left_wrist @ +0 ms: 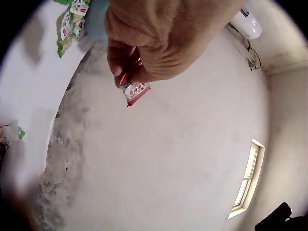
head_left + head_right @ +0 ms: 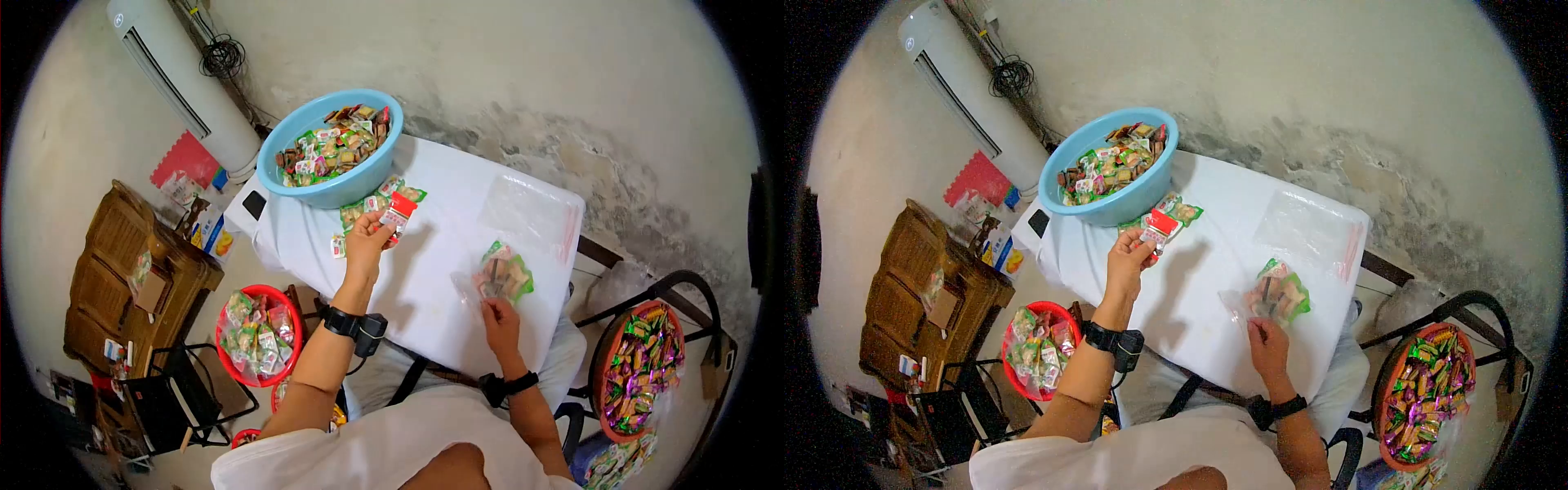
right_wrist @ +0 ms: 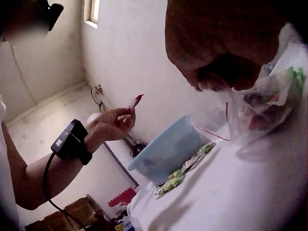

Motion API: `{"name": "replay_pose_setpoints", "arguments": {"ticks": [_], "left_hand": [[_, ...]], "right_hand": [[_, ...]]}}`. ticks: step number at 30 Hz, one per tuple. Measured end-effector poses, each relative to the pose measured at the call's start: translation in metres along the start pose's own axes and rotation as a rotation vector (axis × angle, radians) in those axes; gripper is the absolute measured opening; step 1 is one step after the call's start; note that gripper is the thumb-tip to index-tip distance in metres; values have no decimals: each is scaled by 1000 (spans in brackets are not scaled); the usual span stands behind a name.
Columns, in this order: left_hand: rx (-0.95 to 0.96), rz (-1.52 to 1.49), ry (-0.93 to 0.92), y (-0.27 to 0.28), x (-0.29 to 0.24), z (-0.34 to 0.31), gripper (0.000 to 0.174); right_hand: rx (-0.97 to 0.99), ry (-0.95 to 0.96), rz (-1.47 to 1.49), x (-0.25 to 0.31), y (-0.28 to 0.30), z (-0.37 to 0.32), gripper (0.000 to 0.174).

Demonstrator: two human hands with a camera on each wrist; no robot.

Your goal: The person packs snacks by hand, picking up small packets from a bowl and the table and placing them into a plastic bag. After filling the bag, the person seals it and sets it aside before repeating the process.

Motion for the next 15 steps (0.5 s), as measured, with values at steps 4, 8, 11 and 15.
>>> {"name": "replay_pose_setpoints", "arguments": {"ticks": [4,8,11,15], "left_hand": [[15,-44,-10,-4,2,-16,26],[12,-68,22,-8,8,-29,22],[16,-58,43,-12,13,-40,19],[42,14,-29,-15,19,-51,17]], "right_hand": [[9,47,-51,12,5,0,8],[-15,59,-27,7,4,1,8],[3,58,-40,2,3,5,9],[-16,43,46,9,3,5,8]]}}
Point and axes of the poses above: each hand's wrist, its own z-axis towards the middle knuckle, its own y-axis out of the back of the hand, x = y × z, the point moved 6 cm from there along z, towards the middle knuckle, and after that the axes turned 1 degree about -z, right-handed, at the moved point
